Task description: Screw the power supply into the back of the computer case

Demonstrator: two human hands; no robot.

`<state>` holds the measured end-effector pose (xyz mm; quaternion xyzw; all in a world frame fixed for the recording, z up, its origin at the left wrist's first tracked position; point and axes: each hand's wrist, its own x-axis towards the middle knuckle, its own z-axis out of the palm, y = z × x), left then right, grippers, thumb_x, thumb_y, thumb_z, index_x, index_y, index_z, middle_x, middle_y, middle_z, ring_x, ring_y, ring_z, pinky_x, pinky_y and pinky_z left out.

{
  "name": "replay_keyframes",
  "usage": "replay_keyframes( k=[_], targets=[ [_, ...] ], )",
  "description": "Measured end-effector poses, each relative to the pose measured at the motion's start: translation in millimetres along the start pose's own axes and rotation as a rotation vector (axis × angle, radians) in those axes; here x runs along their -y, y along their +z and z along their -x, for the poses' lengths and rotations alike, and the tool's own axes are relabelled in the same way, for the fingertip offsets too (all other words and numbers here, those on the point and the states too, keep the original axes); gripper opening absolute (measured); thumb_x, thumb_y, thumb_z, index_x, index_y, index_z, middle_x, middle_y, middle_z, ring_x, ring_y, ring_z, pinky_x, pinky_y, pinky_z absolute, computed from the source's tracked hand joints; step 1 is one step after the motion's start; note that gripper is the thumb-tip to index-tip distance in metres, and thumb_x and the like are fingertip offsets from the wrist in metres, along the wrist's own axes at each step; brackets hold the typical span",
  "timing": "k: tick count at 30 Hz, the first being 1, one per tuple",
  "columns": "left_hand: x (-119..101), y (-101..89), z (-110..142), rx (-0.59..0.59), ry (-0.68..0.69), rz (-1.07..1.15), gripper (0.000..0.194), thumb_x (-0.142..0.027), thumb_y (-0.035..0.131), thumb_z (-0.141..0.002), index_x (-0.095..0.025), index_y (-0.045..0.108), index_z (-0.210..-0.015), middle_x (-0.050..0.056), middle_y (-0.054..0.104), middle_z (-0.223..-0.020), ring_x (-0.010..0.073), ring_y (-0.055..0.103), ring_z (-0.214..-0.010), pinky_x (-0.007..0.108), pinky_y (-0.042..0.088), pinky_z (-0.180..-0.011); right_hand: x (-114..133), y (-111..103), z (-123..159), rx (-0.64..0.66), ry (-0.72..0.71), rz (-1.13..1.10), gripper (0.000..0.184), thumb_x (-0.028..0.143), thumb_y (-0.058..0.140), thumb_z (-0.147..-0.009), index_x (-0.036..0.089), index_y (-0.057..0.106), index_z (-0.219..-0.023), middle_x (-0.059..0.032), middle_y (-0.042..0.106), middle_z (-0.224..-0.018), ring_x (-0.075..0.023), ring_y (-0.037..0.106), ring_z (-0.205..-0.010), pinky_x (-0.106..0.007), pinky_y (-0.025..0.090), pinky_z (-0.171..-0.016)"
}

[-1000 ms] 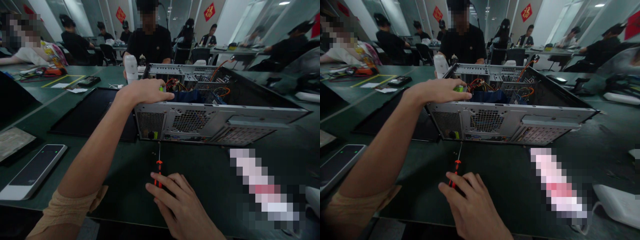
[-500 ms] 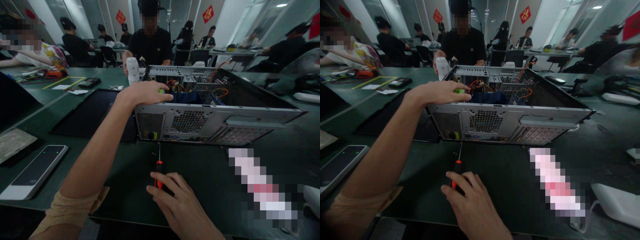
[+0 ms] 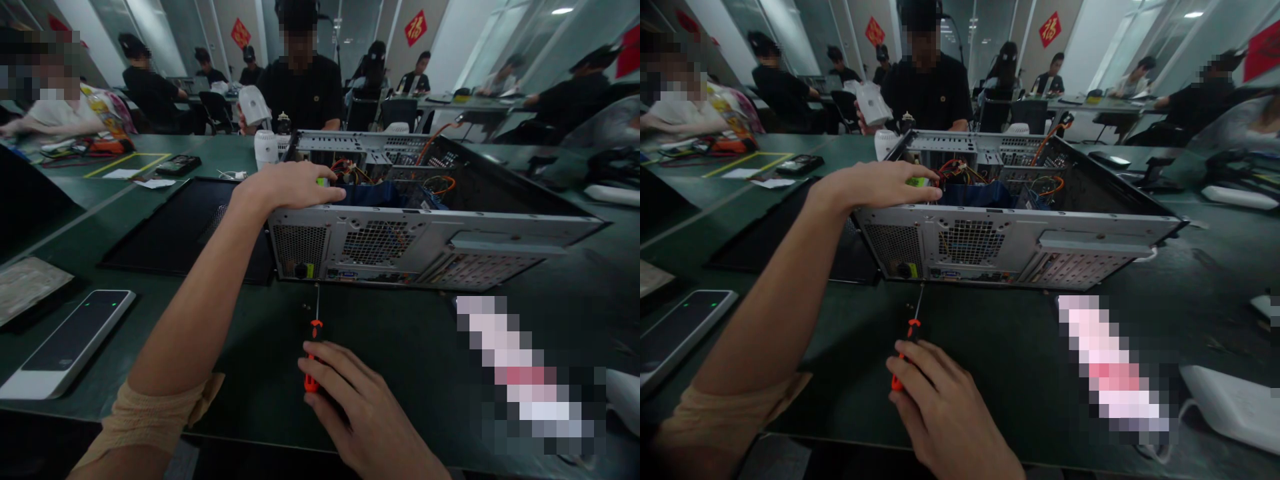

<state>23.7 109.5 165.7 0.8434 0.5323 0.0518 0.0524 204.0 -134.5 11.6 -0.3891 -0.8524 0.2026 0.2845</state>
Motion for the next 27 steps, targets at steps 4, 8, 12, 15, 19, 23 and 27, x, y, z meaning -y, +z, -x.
replay_keyframes(
  k=[4, 8, 12, 15, 19, 23, 27],
  targets=[
    [2, 0.6, -1, -0.016, 0.015, 0.032, 0.078, -0.077, 0.048, -0.090, -0.030, 0.061, -0.152, 0.007, 0.065, -0.150, 0.0412, 0.058, -0.139, 0.057, 0.036, -0.119, 0, 0, 2, 0.016, -0.084, 0.110, 0.056, 0.004, 0.049, -0.100, 0.034, 0.057, -0.147, -0.0024, 0.063, -0.152, -0.0243, 0.068, -0.116, -0.044, 0.066, -0.096],
    [5, 1.9, -3, -0.015, 0.029, 0.036, 0.078, -0.077, 0.049, -0.090, -0.030, 0.061, -0.151, 0.007, 0.064, -0.151, 0.0407, 0.058, -0.139, 0.055, 0.037, -0.119, 1, 4, 8, 0.010, -0.127, 0.131, 0.074, -0.007, 0.040, -0.085, 0.034, 0.060, -0.142, -0.0019, 0.067, -0.147, -0.0209, 0.073, -0.110, -0.039, 0.066, -0.092],
    [3, 1.9, -3, -0.011, 0.023, -0.008, 0.080, -0.077, 0.044, -0.093, -0.030, 0.057, -0.156, 0.007, 0.060, -0.156, 0.0401, 0.057, -0.141, 0.055, 0.038, -0.119, 3, 10, 10, 0.030, -0.103, 0.038, 0.072, -0.010, 0.034, -0.079, 0.031, 0.065, -0.130, -0.0027, 0.071, -0.134, -0.0124, 0.075, -0.110, -0.023, 0.063, -0.086],
    [-1, -0.2, -1, 0.029, 0.004, -0.042, 0.082, -0.077, 0.039, -0.094, -0.030, 0.052, -0.159, 0.005, 0.057, -0.160, 0.0378, 0.056, -0.143, 0.052, 0.038, -0.120, 4, 12, 10, 0.038, -0.079, -0.025, 0.063, -0.009, 0.034, -0.085, 0.030, 0.067, -0.122, -0.0022, 0.072, -0.129, -0.0109, 0.074, -0.114, -0.020, 0.060, -0.089],
    [-3, -2.7, 0, 0.057, 0.004, -0.061, 0.084, -0.078, 0.036, -0.094, -0.028, 0.050, -0.160, 0.005, 0.056, -0.161, 0.0359, 0.055, -0.144, 0.047, 0.038, -0.121, 2, 11, 9, 0.018, -0.060, -0.056, 0.052, -0.004, 0.038, -0.095, 0.030, 0.069, -0.119, -0.0016, 0.073, -0.129, -0.0128, 0.074, -0.117, -0.022, 0.060, -0.094],
    [-3, -3.2, 1, 0.054, -0.008, -0.058, 0.085, -0.079, 0.036, -0.093, -0.029, 0.049, -0.161, 0.005, 0.054, -0.162, 0.0366, 0.053, -0.146, 0.048, 0.036, -0.123, -2, 12, 9, 0.012, -0.048, -0.064, 0.038, 0.007, 0.042, -0.106, 0.030, 0.070, -0.115, 0.0007, 0.072, -0.134, -0.0136, 0.073, -0.119, -0.023, 0.059, -0.099],
    [-5, -3.7, 3, 0.059, -0.028, -0.063, 0.083, -0.079, 0.036, -0.094, -0.032, 0.048, -0.161, 0.004, 0.054, -0.162, 0.0362, 0.053, -0.146, 0.049, 0.036, -0.122, 0, 14, 8, 0.030, -0.059, -0.083, 0.016, 0.028, 0.056, -0.110, 0.030, 0.070, -0.115, 0.0014, 0.070, -0.140, -0.0142, 0.072, -0.122, -0.026, 0.057, -0.107]
  ],
)
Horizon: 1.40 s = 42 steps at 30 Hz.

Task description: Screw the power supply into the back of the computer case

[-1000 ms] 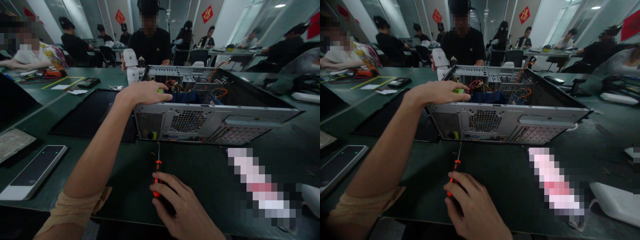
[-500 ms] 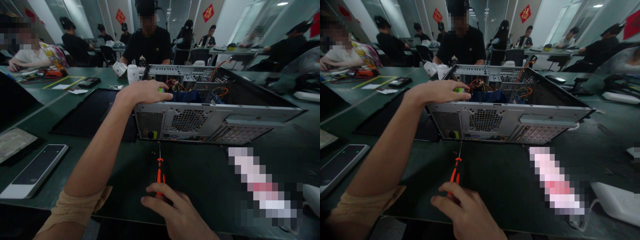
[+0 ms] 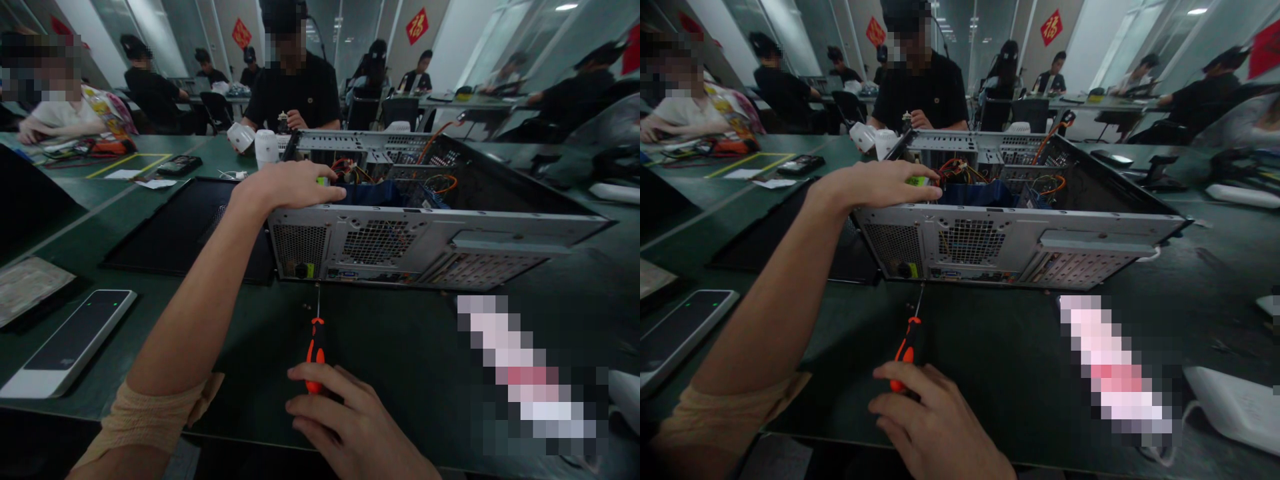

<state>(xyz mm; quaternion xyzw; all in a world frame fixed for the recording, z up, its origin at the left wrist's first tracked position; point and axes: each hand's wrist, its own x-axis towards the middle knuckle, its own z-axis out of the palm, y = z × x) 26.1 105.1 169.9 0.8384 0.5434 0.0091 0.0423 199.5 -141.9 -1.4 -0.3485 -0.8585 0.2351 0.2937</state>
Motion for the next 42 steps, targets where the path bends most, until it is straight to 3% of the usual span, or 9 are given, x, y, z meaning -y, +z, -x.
replay_keyframes(
  k=[3, 10, 16, 25, 31, 38, 42],
  targets=[
    [0, 0.1, 0, -0.003, 0.000, -0.001, 0.082, -0.078, 0.036, -0.095, -0.031, 0.049, -0.161, 0.004, 0.055, -0.161, 0.0358, 0.054, -0.145, 0.048, 0.037, -0.121, 5, -3, -2, 0.012, 0.019, -0.008, 0.019, 0.035, 0.065, -0.105, 0.032, 0.068, -0.124, 0.0026, 0.068, -0.143, -0.0151, 0.070, -0.125, -0.029, 0.055, -0.112],
    [2, 1.1, -2, -0.013, 0.014, -0.003, 0.083, -0.078, 0.035, -0.095, -0.029, 0.049, -0.161, 0.005, 0.056, -0.161, 0.0358, 0.055, -0.144, 0.048, 0.038, -0.121, 5, -6, -1, -0.005, -0.010, 0.027, 0.039, 0.005, 0.045, -0.102, 0.028, 0.066, -0.125, 0.0025, 0.067, -0.145, -0.0120, 0.067, -0.126, -0.024, 0.054, -0.110],
    [2, 1.3, -3, -0.008, 0.017, -0.004, 0.083, -0.078, 0.036, -0.094, -0.030, 0.050, -0.160, 0.004, 0.057, -0.159, 0.0356, 0.057, -0.143, 0.048, 0.040, -0.120, -1, 2, 1, -0.012, -0.043, 0.152, 0.047, -0.003, 0.049, -0.090, 0.027, 0.065, -0.123, 0.0019, 0.073, -0.133, -0.0187, 0.070, -0.109, -0.035, 0.059, -0.101],
    [1, 0.4, -2, -0.005, 0.016, -0.004, 0.085, -0.078, 0.035, -0.094, -0.029, 0.049, -0.161, 0.005, 0.056, -0.160, 0.0361, 0.056, -0.143, 0.048, 0.039, -0.120, 2, 0, -4, -0.095, -0.053, 0.236, 0.045, -0.003, 0.055, -0.090, 0.023, 0.067, -0.124, -0.0072, 0.072, -0.119, -0.0217, 0.065, -0.093, -0.035, 0.061, -0.078],
    [1, -0.7, -1, 0.000, 0.006, -0.004, 0.085, -0.080, 0.034, -0.093, -0.030, 0.048, -0.161, 0.003, 0.054, -0.162, 0.0350, 0.055, -0.143, 0.047, 0.038, -0.122, 4, 0, -5, -0.128, 0.022, 0.226, 0.040, 0.004, 0.067, -0.092, 0.025, 0.066, -0.126, -0.0082, 0.065, -0.114, -0.0223, 0.065, -0.092, -0.037, 0.061, -0.076],
    [4, 1.0, -3, -0.004, 0.024, 0.014, 0.085, -0.080, 0.037, -0.093, -0.029, 0.049, -0.160, 0.005, 0.056, -0.161, 0.0361, 0.056, -0.143, 0.047, 0.038, -0.121, 5, 1, -10, -0.198, 0.074, 0.199, 0.010, 0.015, 0.063, -0.100, 0.021, 0.063, -0.108, -0.0069, 0.067, -0.106, -0.0215, 0.065, -0.091, -0.036, 0.058, -0.079],
    [3, 1.0, -3, -0.003, 0.020, 0.008, 0.084, -0.080, 0.037, -0.092, -0.031, 0.049, -0.160, 0.003, 0.056, -0.160, 0.0355, 0.056, -0.142, 0.047, 0.038, -0.120, 7, -1, -9, -0.132, 0.089, 0.212, 0.032, 0.016, 0.060, -0.101, 0.025, 0.061, -0.132, -0.0061, 0.068, -0.107, -0.0219, 0.065, -0.091, -0.037, 0.058, -0.079]
  ],
)
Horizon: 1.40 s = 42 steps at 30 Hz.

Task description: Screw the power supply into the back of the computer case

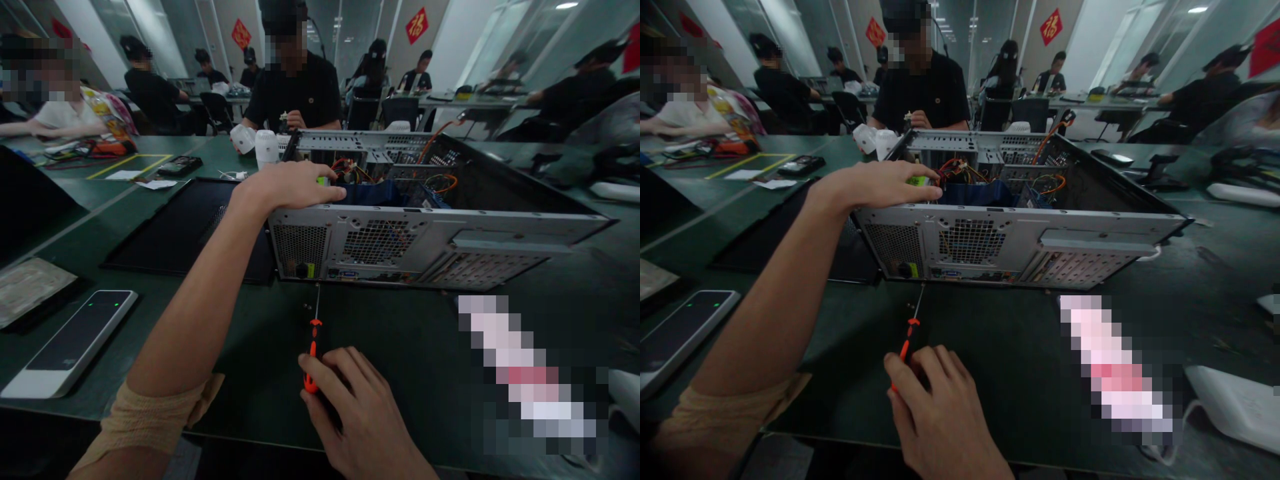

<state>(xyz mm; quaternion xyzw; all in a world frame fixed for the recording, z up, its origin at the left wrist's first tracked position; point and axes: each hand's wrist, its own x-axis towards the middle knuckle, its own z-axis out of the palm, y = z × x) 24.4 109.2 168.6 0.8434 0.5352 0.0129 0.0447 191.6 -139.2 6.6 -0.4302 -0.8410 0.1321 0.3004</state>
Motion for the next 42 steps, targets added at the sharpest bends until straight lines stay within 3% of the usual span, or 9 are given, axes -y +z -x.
replay_keyframes(
  k=[2, 4, 7, 11, 16, 23, 30, 37, 42],
  targets=[
    [-0.8, -0.4, 0.5, 0.001, -0.011, -0.006, 0.083, -0.080, 0.036, -0.092, -0.033, 0.049, -0.160, 0.002, 0.057, -0.159, 0.0354, 0.056, -0.142, 0.047, 0.038, -0.120, 0.7, -0.3, 0.9, 0.048, 0.011, 0.018, 0.042, 0.017, 0.062, -0.100, 0.028, 0.059, -0.140, -0.0055, 0.068, -0.107, -0.0222, 0.066, -0.091, -0.039, 0.059, -0.080],
    [-1.5, -0.6, 1.0, -0.001, -0.007, -0.003, 0.084, -0.079, 0.036, -0.093, -0.031, 0.049, -0.160, 0.003, 0.058, -0.159, 0.0355, 0.056, -0.142, 0.047, 0.039, -0.120, 0.6, 0.6, 1.5, 0.062, 0.036, 0.027, 0.039, 0.018, 0.066, -0.098, 0.029, 0.062, -0.136, -0.0049, 0.069, -0.105, -0.0231, 0.066, -0.091, -0.041, 0.059, -0.081],
    [-1.7, -0.4, 1.2, 0.002, 0.006, 0.002, 0.085, -0.078, 0.037, -0.093, -0.027, 0.049, -0.161, 0.006, 0.055, -0.161, 0.0359, 0.056, -0.143, 0.046, 0.039, -0.120, -0.4, 2.5, 1.0, 0.038, 0.062, 0.016, 0.034, 0.018, 0.072, -0.095, 0.026, 0.064, -0.127, -0.0043, 0.070, -0.103, -0.0245, 0.066, -0.090, -0.046, 0.061, -0.083],
    [-1.1, -0.2, 1.0, 0.001, 0.005, 0.000, 0.084, -0.078, 0.037, -0.093, -0.029, 0.048, -0.161, 0.004, 0.055, -0.162, 0.0357, 0.056, -0.143, 0.046, 0.038, -0.120, -1.1, 2.7, -0.2, -0.032, 0.077, 0.012, 0.033, 0.017, 0.079, -0.089, 0.022, 0.064, -0.118, -0.0071, 0.068, -0.105, -0.0255, 0.067, -0.090, -0.044, 0.064, -0.078],
    [-2.0, -1.3, 2.0, 0.010, -0.005, -0.003, 0.084, -0.078, 0.036, -0.094, -0.030, 0.046, -0.162, 0.004, 0.053, -0.163, 0.0351, 0.054, -0.145, 0.047, 0.038, -0.121, -0.7, 4.8, 0.9, -0.004, -0.055, 0.109, 0.050, 0.010, 0.070, -0.094, 0.029, 0.061, -0.139, -0.0102, 0.069, -0.136, -0.0291, 0.070, -0.105, -0.051, 0.066, -0.085],
    [-1.1, -0.5, 1.2, 0.002, -0.001, -0.001, 0.085, -0.080, 0.035, -0.093, -0.030, 0.048, -0.161, 0.004, 0.055, -0.161, 0.0347, 0.056, -0.143, 0.046, 0.039, -0.120, -4.8, 4.9, 2.6, 0.020, -0.072, 0.074, 0.028, 0.014, 0.070, -0.098, 0.025, 0.068, -0.123, -0.0081, 0.071, -0.136, -0.0243, 0.073, -0.111, -0.044, 0.066, -0.093],
    [-2.2, -1.3, 1.6, 0.007, -0.008, -0.002, 0.084, -0.078, 0.036, -0.093, -0.032, 0.048, -0.161, 0.002, 0.055, -0.162, 0.0352, 0.055, -0.143, 0.047, 0.037, -0.121, -3.4, 3.2, 7.0, -0.028, 0.004, -0.033, 0.028, 0.015, 0.059, -0.102, 0.026, 0.066, -0.127, -0.0096, 0.066, -0.144, -0.0243, 0.072, -0.120, -0.041, 0.065, -0.096],
    [-0.3, 0.5, 0.4, -0.007, -0.001, -0.007, 0.083, -0.079, 0.036, -0.093, -0.033, 0.048, -0.161, 0.002, 0.056, -0.161, 0.0342, 0.055, -0.144, 0.047, 0.038, -0.121, -5.3, 1.8, 0.5, -0.091, -0.003, 0.017, 0.010, 0.022, 0.063, -0.103, 0.021, 0.065, -0.113, -0.0112, 0.072, -0.121, -0.0262, 0.072, -0.105, -0.044, 0.063, -0.087],
    [-0.8, -0.2, 0.5, 0.002, -0.005, -0.012, 0.083, -0.080, 0.035, -0.093, -0.032, 0.048, -0.161, 0.002, 0.056, -0.160, 0.0337, 0.055, -0.143, 0.045, 0.039, -0.120, -2.6, 0.6, -1.0, -0.104, -0.002, 0.038, 0.019, 0.023, 0.061, -0.104, 0.023, 0.065, -0.123, -0.0094, 0.068, -0.109, -0.0247, 0.067, -0.092, -0.043, 0.061, -0.078]
  ],
)
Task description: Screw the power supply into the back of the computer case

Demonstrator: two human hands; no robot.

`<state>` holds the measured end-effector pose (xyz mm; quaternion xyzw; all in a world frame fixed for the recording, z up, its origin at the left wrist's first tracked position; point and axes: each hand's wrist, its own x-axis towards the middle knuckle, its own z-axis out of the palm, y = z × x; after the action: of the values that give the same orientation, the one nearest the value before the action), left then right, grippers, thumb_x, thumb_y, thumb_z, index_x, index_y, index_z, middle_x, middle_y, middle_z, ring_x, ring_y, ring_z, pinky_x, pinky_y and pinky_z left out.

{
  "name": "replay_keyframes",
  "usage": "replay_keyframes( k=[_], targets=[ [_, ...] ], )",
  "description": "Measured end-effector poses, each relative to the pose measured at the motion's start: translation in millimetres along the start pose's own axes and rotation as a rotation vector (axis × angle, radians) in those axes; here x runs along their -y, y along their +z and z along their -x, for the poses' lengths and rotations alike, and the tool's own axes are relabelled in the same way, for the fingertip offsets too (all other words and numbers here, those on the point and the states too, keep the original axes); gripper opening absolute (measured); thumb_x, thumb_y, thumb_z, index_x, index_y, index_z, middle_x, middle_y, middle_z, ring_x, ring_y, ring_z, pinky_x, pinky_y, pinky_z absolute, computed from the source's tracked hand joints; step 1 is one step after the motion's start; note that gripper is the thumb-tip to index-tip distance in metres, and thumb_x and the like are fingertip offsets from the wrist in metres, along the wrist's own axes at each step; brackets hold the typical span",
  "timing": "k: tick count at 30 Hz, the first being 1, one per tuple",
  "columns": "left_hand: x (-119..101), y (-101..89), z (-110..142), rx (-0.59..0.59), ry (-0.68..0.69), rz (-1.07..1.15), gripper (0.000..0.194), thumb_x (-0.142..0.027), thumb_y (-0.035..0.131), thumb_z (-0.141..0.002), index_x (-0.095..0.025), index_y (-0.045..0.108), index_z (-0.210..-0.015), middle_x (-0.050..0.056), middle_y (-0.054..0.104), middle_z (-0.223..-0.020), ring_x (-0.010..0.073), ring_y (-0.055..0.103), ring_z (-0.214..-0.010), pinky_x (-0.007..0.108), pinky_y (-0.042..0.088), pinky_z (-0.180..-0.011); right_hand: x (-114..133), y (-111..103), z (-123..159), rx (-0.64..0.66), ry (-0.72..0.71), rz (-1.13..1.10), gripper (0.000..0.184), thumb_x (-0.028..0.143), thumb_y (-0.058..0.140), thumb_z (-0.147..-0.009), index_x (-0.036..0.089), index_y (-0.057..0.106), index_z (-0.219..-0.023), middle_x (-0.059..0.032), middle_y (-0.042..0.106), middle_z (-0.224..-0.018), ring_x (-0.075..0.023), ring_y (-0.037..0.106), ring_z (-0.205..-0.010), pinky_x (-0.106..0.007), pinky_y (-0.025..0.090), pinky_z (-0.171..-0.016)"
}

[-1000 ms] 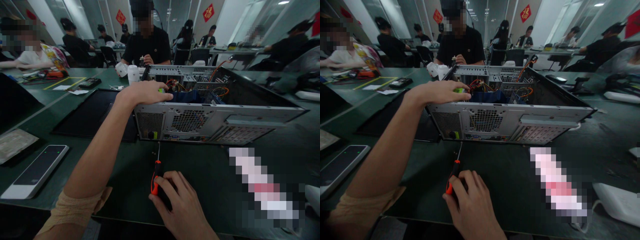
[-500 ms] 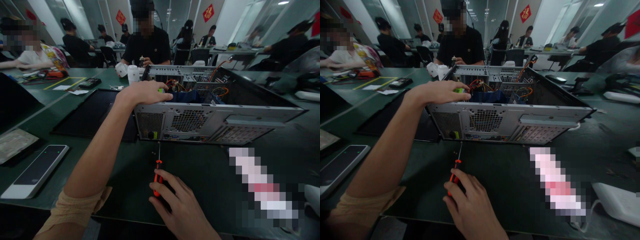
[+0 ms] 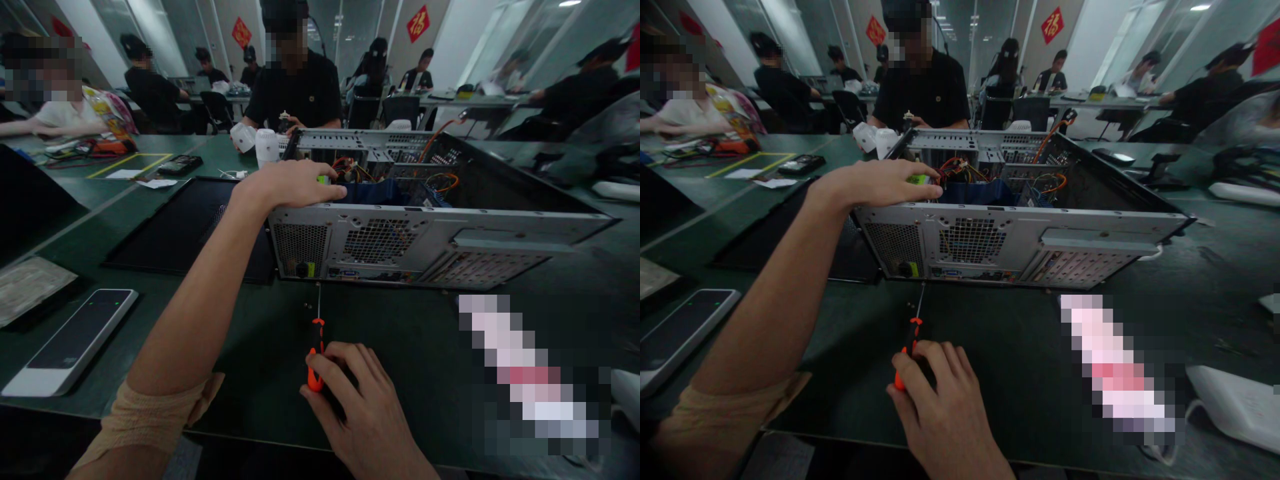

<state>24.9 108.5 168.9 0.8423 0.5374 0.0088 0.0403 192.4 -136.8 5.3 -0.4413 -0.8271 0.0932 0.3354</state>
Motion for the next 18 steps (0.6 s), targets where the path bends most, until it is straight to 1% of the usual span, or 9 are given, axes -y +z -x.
replay_keyframes(
  k=[2, 3, 5, 9, 11, 13, 16, 18],
  targets=[
    [-0.2, -0.3, 0.0, 0.002, -0.004, -0.005, 0.084, -0.080, 0.034, -0.093, -0.032, 0.048, -0.160, 0.002, 0.056, -0.160, 0.0335, 0.056, -0.143, 0.045, 0.039, -0.120, 1.1, -1.2, 0.5, 0.006, -0.016, 0.011, 0.027, 0.021, 0.058, -0.105, 0.026, 0.065, -0.131, -0.0074, 0.065, -0.102, -0.0223, 0.065, -0.085, -0.038, 0.058, -0.072],
    [-0.3, -0.4, -0.1, 0.002, -0.003, -0.008, 0.084, -0.080, 0.034, -0.093, -0.032, 0.048, -0.160, 0.002, 0.056, -0.160, 0.0333, 0.056, -0.143, 0.045, 0.039, -0.120, 1.3, -1.7, 0.8, 0.012, -0.021, 0.014, 0.028, 0.021, 0.058, -0.105, 0.027, 0.065, -0.131, -0.0063, 0.064, -0.099, -0.0214, 0.064, -0.083, -0.036, 0.057, -0.070],
    [-0.7, -0.5, 0.0, 0.003, -0.001, -0.009, 0.084, -0.079, 0.035, -0.094, -0.031, 0.048, -0.161, 0.003, 0.056, -0.160, 0.0334, 0.055, -0.143, 0.045, 0.039, -0.120, 1.6, -2.2, 1.2, 0.030, -0.024, 0.017, 0.024, 0.021, 0.060, -0.105, 0.026, 0.067, -0.127, -0.0044, 0.065, -0.095, -0.0201, 0.064, -0.081, -0.034, 0.055, -0.071],
    [-1.7, -0.5, 0.9, 0.000, -0.004, 0.002, 0.084, -0.079, 0.035, -0.094, -0.031, 0.048, -0.161, 0.003, 0.055, -0.161, 0.0341, 0.056, -0.142, 0.046, 0.039, -0.121, 1.6, 0.0, 1.6, 0.059, -0.018, 0.009, 0.016, 0.026, 0.064, -0.106, 0.026, 0.067, -0.122, -0.0019, 0.068, -0.096, -0.0172, 0.066, -0.080, -0.032, 0.054, -0.075],
    [-2.1, -0.6, 1.5, 0.000, -0.005, 0.005, 0.084, -0.079, 0.035, -0.093, -0.030, 0.048, -0.161, 0.003, 0.055, -0.161, 0.0346, 0.056, -0.142, 0.047, 0.038, -0.121, 1.1, 2.1, 1.9, 0.041, -0.010, -0.008, 0.016, 0.031, 0.059, -0.109, 0.025, 0.066, -0.122, -0.0020, 0.068, -0.095, -0.0160, 0.067, -0.078, -0.030, 0.054, -0.072],
    [-2.4, -0.9, 2.2, -0.002, -0.008, 0.005, 0.084, -0.079, 0.035, -0.093, -0.030, 0.048, -0.161, 0.004, 0.055, -0.162, 0.0356, 0.055, -0.143, 0.048, 0.037, -0.121, 0.0, 4.0, 2.6, 0.005, -0.002, -0.021, 0.020, 0.036, 0.053, -0.111, 0.024, 0.066, -0.121, -0.0024, 0.066, -0.093, -0.0153, 0.067, -0.076, -0.027, 0.054, -0.068],
    [-3.1, -1.4, 2.9, 0.003, -0.019, 0.004, 0.082, -0.078, 0.036, -0.094, -0.032, 0.048, -0.161, 0.004, 0.054, -0.162, 0.0360, 0.054, -0.145, 0.049, 0.036, -0.122, -1.8, 5.4, 3.8, -0.048, 0.018, -0.018, 0.025, 0.042, 0.051, -0.111, 0.022, 0.065, -0.112, -0.0028, 0.064, -0.090, -0.0156, 0.068, -0.076, -0.027, 0.055, -0.065],
    [-3.3, -1.7, 2.9, 0.004, -0.020, 0.003, 0.082, -0.077, 0.036, -0.095, -0.031, 0.048, -0.161, 0.004, 0.054, -0.162, 0.0355, 0.054, -0.145, 0.048, 0.036, -0.122, -2.1, 5.3, 3.9, -0.057, 0.031, -0.009, 0.029, 0.046, 0.050, -0.111, 0.021, 0.063, -0.105, -0.0031, 0.065, -0.089, -0.0163, 0.068, -0.076, -0.027, 0.055, -0.064]
  ],
)
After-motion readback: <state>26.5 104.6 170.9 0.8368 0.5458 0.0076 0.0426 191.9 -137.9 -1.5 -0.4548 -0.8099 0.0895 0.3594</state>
